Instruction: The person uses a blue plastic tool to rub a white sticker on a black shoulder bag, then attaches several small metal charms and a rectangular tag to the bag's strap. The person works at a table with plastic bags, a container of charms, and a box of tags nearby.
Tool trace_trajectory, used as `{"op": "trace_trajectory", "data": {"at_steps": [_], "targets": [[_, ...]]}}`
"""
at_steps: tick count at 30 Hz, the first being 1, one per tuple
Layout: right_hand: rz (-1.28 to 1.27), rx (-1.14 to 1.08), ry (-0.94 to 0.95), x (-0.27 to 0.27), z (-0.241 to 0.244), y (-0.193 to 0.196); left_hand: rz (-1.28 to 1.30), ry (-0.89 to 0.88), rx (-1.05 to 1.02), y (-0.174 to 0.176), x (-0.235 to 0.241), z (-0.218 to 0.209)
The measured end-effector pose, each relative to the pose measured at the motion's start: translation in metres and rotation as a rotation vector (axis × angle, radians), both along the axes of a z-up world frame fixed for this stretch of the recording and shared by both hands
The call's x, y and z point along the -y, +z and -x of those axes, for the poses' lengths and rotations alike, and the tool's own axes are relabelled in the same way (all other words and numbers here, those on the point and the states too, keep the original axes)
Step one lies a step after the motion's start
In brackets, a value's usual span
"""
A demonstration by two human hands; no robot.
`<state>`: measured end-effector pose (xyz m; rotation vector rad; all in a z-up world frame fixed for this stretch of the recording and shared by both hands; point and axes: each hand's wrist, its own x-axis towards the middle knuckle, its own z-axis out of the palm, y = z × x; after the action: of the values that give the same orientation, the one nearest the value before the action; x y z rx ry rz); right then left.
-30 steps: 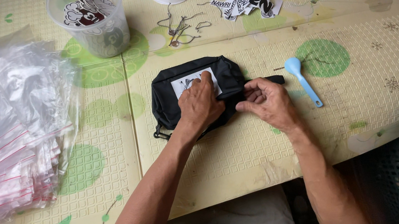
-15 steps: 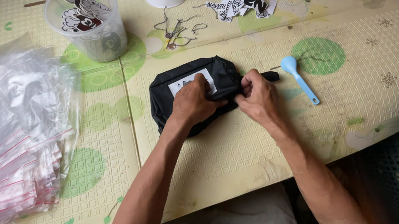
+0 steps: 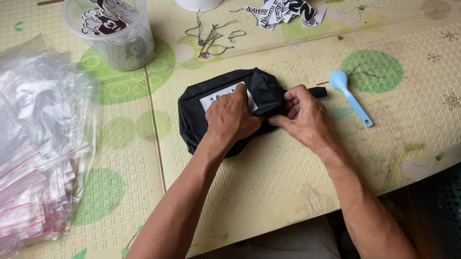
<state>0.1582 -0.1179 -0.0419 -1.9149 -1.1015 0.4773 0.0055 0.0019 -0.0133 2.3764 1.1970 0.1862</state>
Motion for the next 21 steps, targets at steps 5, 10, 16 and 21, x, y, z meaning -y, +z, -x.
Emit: {"op": "trace_trajectory", "data": {"at_steps": [5, 10, 16, 21], "targets": [[-0.012, -0.041, 0.014, -0.002, -0.006, -0.005, 0.044, -0.015, 0.024, 0.011, 0.002, 0.004], [-0.030, -0.066, -0.003, -0.006, -0.006, -0.006, 0.067, -0.011, 0.038, 0.021, 0.008, 0.007], [0.060, 0.115, -0.188, -0.014, 0.000, -0.010, -0.012, 0.043, 0.056, -0.013, 0.000, -0.003], [-0.070, -0.034, -0.017, -0.012, -0.007, -0.008, -0.026, 0.059, 0.096, 0.006, 0.011, 0.003]]}}
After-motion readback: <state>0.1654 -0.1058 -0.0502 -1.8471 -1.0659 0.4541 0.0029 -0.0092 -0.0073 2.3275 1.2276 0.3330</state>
